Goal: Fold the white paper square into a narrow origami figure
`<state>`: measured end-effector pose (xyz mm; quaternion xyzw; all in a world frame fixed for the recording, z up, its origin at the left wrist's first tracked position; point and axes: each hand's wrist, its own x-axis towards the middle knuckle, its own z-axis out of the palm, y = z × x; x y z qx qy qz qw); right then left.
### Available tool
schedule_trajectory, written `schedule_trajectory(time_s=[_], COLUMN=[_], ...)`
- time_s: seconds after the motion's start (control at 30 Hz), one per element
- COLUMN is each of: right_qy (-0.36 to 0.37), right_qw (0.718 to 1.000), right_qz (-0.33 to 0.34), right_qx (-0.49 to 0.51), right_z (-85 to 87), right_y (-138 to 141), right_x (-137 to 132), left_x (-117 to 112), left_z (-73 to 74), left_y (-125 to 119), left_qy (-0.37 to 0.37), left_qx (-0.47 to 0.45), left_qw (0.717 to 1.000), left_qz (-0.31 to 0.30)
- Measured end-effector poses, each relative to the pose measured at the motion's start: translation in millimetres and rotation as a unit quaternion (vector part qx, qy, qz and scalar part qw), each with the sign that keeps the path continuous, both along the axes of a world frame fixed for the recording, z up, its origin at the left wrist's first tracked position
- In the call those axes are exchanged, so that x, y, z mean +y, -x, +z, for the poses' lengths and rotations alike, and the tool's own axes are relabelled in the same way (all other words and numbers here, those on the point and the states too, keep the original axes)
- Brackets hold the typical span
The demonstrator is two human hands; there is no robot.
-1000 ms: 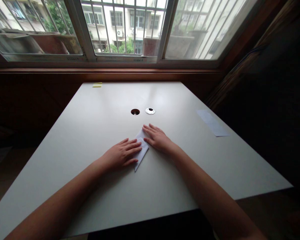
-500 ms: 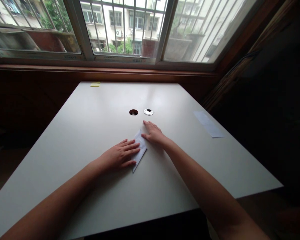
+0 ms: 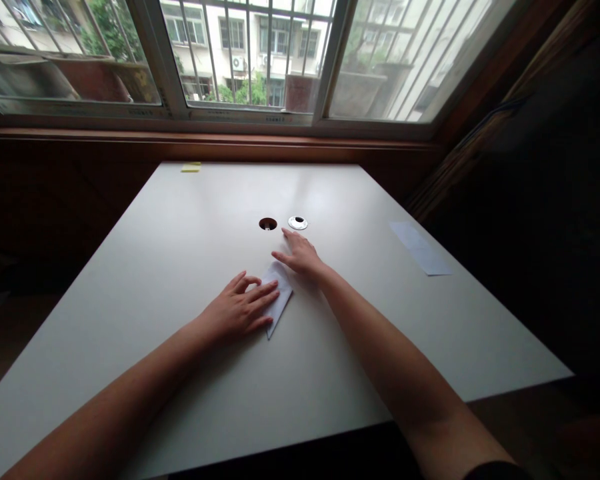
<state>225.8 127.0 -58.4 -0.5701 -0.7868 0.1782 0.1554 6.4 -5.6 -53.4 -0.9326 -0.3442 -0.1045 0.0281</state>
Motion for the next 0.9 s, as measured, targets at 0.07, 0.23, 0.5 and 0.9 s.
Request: schedule_trajectory(time_s=[0.07, 0.23, 0.5, 0.9], right_qy=[0.003, -0.009, -0.013, -0.054], right_qw=[1.000, 0.997, 1.000, 0.997], right_qz=[0.023, 0.073, 0.008, -0.048], right_qx=[0.000, -0.003, 0.008, 0.039], right_z=[-0.7, -1.0, 1.4, 0.5], right_y=[0.0, 4.3, 13.2, 9.1], right_x=[-5.8, -23.3, -22.9, 12.9], left_x=[0.1, -0.6, -2.2, -3.1], left_z=[-2.1, -2.7, -2.6, 5.2], left_y=[-1.5, -7.1, -8.5, -8.6], left_qy=[-0.024, -0.065, -0.054, 0.007], left_qx=[0.006, 0.015, 0.002, -0.012], left_qw=[1.000, 0.998, 0.998, 1.000], left_qz=[0.000, -0.015, -0.027, -0.014])
